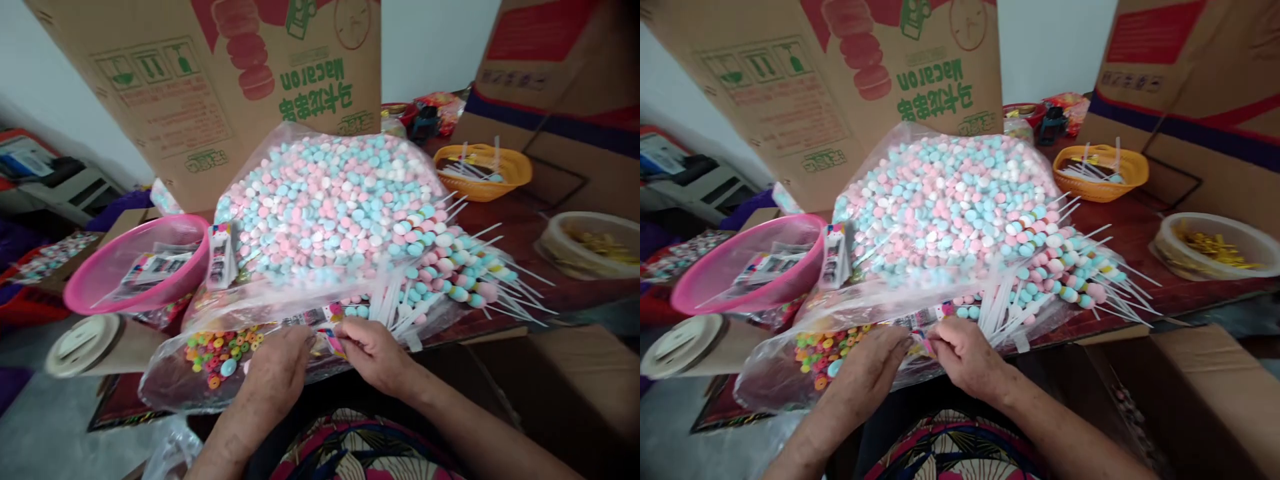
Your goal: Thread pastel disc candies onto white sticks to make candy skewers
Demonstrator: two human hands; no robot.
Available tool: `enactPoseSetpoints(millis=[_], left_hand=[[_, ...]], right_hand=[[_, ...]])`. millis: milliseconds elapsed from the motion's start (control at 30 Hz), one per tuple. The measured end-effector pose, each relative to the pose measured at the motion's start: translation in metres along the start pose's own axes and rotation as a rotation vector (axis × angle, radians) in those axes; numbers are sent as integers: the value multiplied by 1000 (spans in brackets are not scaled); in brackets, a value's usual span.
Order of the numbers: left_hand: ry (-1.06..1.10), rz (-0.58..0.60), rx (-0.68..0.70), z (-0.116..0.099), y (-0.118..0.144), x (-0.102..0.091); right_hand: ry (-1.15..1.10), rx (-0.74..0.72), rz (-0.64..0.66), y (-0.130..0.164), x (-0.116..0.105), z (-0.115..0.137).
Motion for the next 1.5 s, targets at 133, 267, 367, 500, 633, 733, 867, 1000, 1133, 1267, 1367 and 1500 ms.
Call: enactPoseSetpoints(millis=[133,267,367,500,633,733,867,1000,1133,1267,1367,1500], left_hand=[[-2,77,-50,-1,-14,12],[60,117,154,-11,-30,7],[140,52,120,-24,-37,10],[282,-25,-27,-34,-41,30],[373,-14,95,-34,-48,39],[418,48,222,-35,-54,36],[443,52,225,-41,-60,42],[377,84,183,-50,-63,54],[286,-13,320,-54,-68,55],[235,-118,237,-42,-70,47],[271,-189,157,-31,-67,38],[331,-269,239,-25,-61,30]], right_hand=[[-115,93,-98,11,-16,3],[-65,124,-91,17,-24,-2],[-36,146,-209,21,-23,-11],[-17,127,-302,29,-27,-21],[-57,94,-282,34,-44,-20],[-107,48,-195,36,-53,-20],[77,39,-337,41,-55,-27],[187,101,-444,44,-47,-37],[276,190,-469,41,-50,-45],[491,332,-560,51,-108,-58],[723,431,-589,74,-171,-68],[929,489,-435,96,-213,-85]])
Point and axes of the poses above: each hand's wrist, its own y-axis away from the middle knuckle, its own x-axis out of the palm, z = x × y, the point moved 1 cm from there along -y, towards the middle knuckle, and after that the axes turned 3 degrees about -y, right-handed, at the moved point
